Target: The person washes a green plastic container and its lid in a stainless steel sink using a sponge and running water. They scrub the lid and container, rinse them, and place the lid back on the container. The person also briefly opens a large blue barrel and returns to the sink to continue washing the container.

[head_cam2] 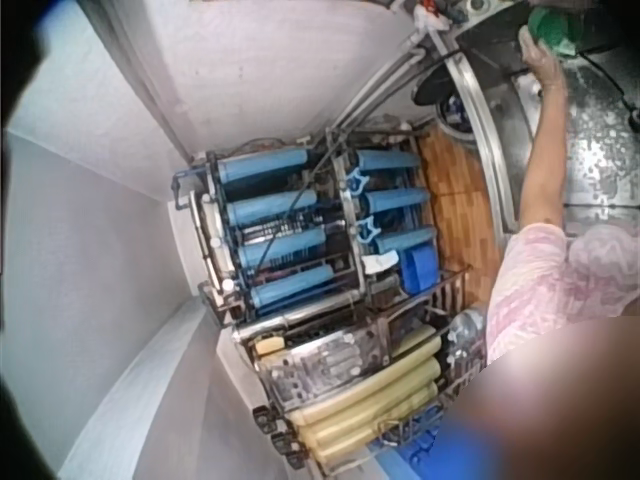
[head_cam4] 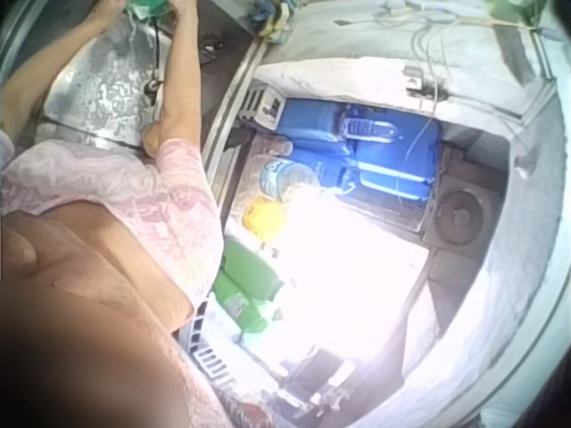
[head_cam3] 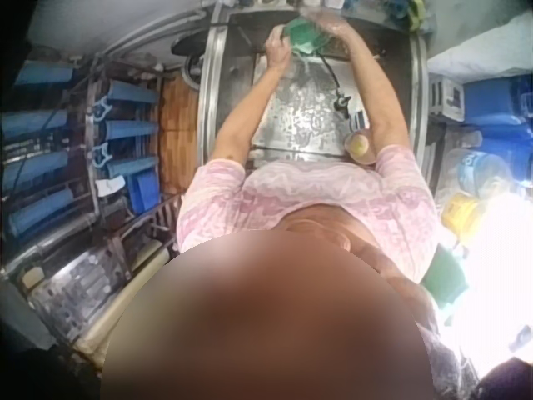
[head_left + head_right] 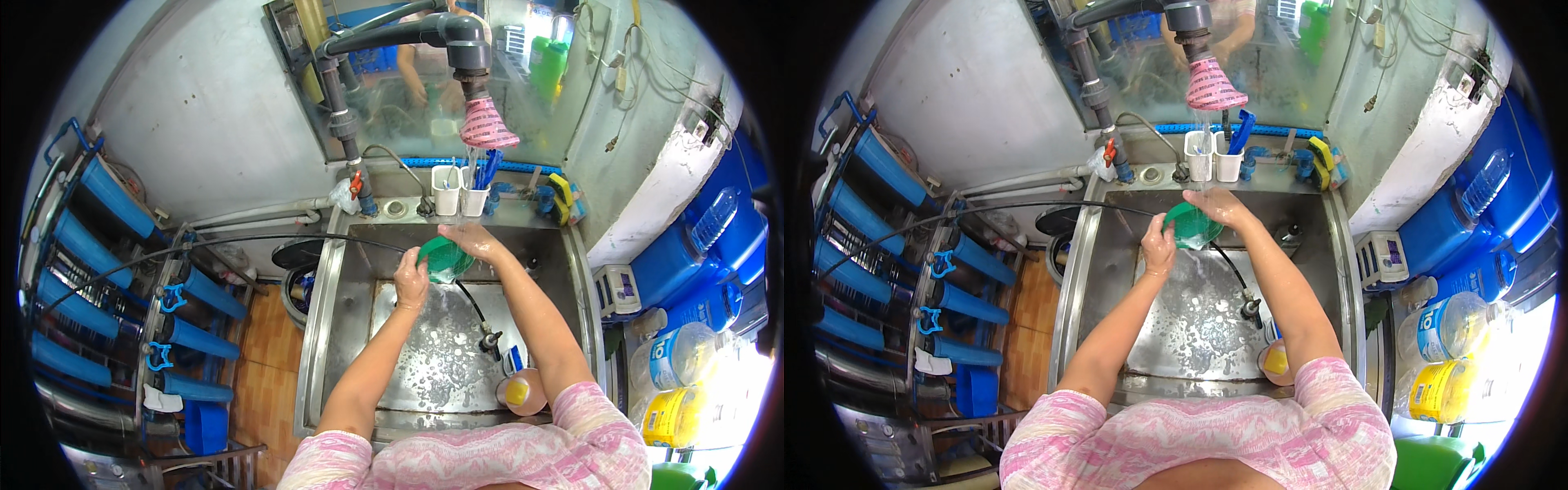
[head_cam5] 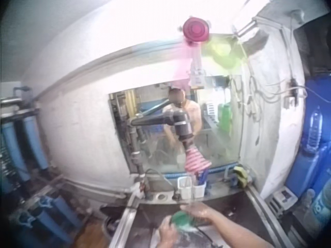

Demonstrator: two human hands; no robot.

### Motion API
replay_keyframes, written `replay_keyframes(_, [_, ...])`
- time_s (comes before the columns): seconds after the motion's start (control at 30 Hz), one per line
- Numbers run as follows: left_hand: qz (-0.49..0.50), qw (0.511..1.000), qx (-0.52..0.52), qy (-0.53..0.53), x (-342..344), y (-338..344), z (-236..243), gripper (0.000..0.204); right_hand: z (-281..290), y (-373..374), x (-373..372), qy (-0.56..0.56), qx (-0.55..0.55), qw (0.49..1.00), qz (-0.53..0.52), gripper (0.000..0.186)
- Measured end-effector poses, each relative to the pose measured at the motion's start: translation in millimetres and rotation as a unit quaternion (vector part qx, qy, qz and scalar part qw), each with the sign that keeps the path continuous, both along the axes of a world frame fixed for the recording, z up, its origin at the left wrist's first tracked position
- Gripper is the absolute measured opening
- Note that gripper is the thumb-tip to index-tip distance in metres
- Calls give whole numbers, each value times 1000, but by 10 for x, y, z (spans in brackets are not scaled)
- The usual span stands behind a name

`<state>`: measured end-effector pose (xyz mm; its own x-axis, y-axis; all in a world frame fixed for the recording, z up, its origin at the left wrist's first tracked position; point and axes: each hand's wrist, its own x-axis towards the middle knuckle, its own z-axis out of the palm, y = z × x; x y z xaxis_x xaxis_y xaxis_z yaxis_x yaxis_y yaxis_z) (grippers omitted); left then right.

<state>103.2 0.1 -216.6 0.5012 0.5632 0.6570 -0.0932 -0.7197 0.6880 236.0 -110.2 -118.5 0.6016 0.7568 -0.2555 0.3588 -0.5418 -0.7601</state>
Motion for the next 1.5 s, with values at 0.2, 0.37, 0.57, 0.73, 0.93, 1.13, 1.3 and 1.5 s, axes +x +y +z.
replay_keyframes(0.2, [-234, 830, -505, -46, 47, 44, -167, 27, 48, 83, -210, 244, 294, 916, 122, 51])
replay_keyframes(0.37, [-290, 644, -705, -65, 194, -161, -158, 39, -19, 216, -105, 297, 369, 873, 117, 37])
replay_keyframes(0.57, [-231, 655, -720, -8, 373, -263, 19, 27, -475, 7, 343, 511, 448, 719, -144, 35])
replay_keyframes(0.73, [-232, 608, -757, 66, 443, -353, 80, 35, -720, -124, 462, 501, 363, 710, -337, 41])
replay_keyframes(0.93, [-182, 566, -802, 60, 387, -445, 110, 54, -588, -81, 230, 483, 326, 738, -341, 31])
replay_keyframes(1.13, [-223, 489, -843, -15, 164, -369, 171, 69, -540, 100, 104, 228, 310, 857, -344, 31])
replay_keyframes(1.3, [-268, 478, -836, 24, 207, -338, 226, 60, -527, 139, 214, 175, 295, 875, -343, 30])
replay_keyframes(1.5, [-240, 532, -806, 97, 408, -311, 389, 66, -582, -83, 327, 403, 455, 696, -381, 22])
